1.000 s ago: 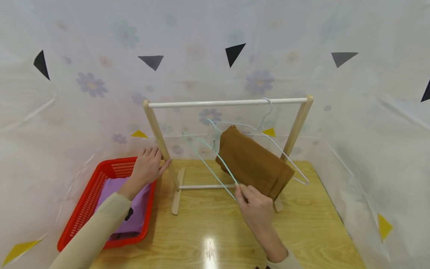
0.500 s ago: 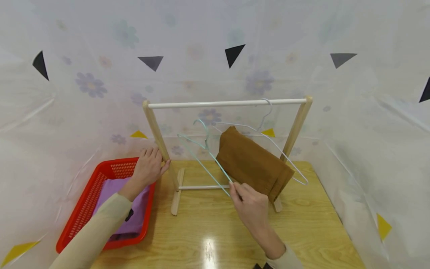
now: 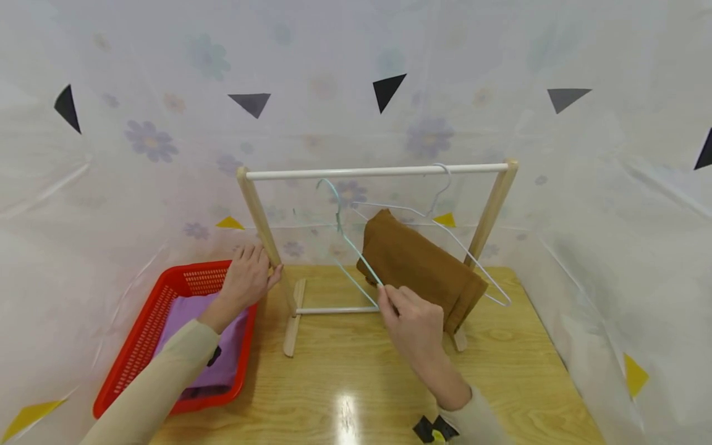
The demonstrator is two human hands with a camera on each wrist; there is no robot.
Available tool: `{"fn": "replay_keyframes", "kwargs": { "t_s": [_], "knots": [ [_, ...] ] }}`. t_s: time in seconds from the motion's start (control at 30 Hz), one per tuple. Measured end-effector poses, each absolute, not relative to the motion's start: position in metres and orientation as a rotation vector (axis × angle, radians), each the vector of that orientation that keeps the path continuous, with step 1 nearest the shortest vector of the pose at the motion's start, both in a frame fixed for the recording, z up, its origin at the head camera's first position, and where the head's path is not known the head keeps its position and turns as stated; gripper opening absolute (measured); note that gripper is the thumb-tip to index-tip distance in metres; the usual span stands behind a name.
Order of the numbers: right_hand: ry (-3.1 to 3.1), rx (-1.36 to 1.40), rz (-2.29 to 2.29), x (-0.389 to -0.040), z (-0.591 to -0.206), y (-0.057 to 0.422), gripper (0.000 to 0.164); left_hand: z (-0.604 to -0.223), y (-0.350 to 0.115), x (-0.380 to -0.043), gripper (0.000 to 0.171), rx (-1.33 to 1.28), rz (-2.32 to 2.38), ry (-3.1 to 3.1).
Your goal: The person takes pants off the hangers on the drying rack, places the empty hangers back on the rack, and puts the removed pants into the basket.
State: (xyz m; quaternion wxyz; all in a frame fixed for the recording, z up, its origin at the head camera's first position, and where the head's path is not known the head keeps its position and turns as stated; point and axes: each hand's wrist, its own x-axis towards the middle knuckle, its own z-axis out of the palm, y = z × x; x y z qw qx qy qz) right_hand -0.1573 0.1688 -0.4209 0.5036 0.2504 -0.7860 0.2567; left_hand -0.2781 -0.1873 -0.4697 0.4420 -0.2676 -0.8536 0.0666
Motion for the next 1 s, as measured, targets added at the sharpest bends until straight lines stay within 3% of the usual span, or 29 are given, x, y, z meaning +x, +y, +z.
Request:
{"fn": "replay_keyframes", "kwargs": {
  "t_s": [0.1, 0.33, 0.67, 1.0],
  "knots": [
    [-1.892, 0.613, 0.615, -0.162, -0.416, 0.169, 0.048, -0.470, -0.187, -0.279, 0.063, -0.662, 0.166, -2.110],
    [-1.884, 0.607, 0.579, -0.170, -0.406, 0.168, 0.048, -0.471, -0.188, -0.279, 0.043, -0.669, 0.183, -2.117],
    [-1.911, 0.606, 0.556, -0.178, -0.398, 0.163, 0.045, -0.469, -0.188, -0.277, 0.042, -0.657, 0.177, -2.136],
    [-1.927, 0.604, 0.546, -0.187, -0.399, 0.156, 0.012, -0.470, -0.187, -0.276, 0.040, -0.650, 0.173, -2.152]
  ]
}}
